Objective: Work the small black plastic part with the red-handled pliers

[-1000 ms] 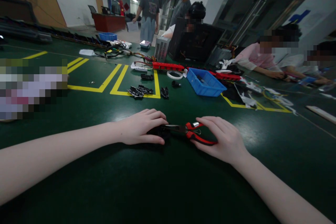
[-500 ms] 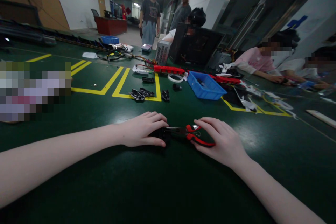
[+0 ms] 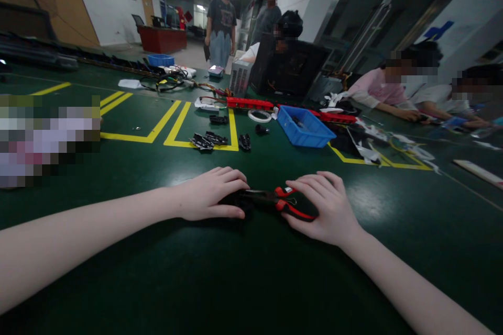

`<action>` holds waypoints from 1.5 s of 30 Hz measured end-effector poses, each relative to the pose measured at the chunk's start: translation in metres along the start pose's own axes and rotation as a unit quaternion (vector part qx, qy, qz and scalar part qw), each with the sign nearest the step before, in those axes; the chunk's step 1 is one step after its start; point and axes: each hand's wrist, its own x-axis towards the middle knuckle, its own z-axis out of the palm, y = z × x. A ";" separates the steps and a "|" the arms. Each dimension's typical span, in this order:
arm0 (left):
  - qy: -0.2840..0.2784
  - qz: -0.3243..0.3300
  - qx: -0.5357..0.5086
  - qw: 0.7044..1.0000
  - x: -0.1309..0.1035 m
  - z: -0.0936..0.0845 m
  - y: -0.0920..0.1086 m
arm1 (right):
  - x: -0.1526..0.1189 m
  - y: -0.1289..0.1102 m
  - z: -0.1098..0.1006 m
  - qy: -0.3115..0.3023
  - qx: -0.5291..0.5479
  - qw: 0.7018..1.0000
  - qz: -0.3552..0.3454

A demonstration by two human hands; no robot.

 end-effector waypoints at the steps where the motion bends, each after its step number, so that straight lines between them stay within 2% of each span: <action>1: 0.000 -0.001 0.000 1.000 0.000 0.000 0.000 | 0.000 0.000 0.000 0.005 -0.005 1.000 -0.001; 17: 0.006 -0.013 -0.002 1.000 -0.001 -0.003 0.008 | -0.002 -0.005 -0.003 0.051 -0.072 0.996 -0.022; 23: 0.006 0.001 0.007 1.000 0.000 0.000 0.002 | -0.002 -0.005 -0.004 0.054 -0.086 0.994 -0.028; 33: 0.013 0.001 0.006 1.000 -0.001 0.001 0.004 | -0.004 0.003 0.001 0.058 -0.037 0.996 -0.054; 45: 0.015 -0.014 -0.017 1.000 -0.001 -0.002 0.007 | -0.003 0.001 -0.001 0.062 -0.057 0.995 -0.048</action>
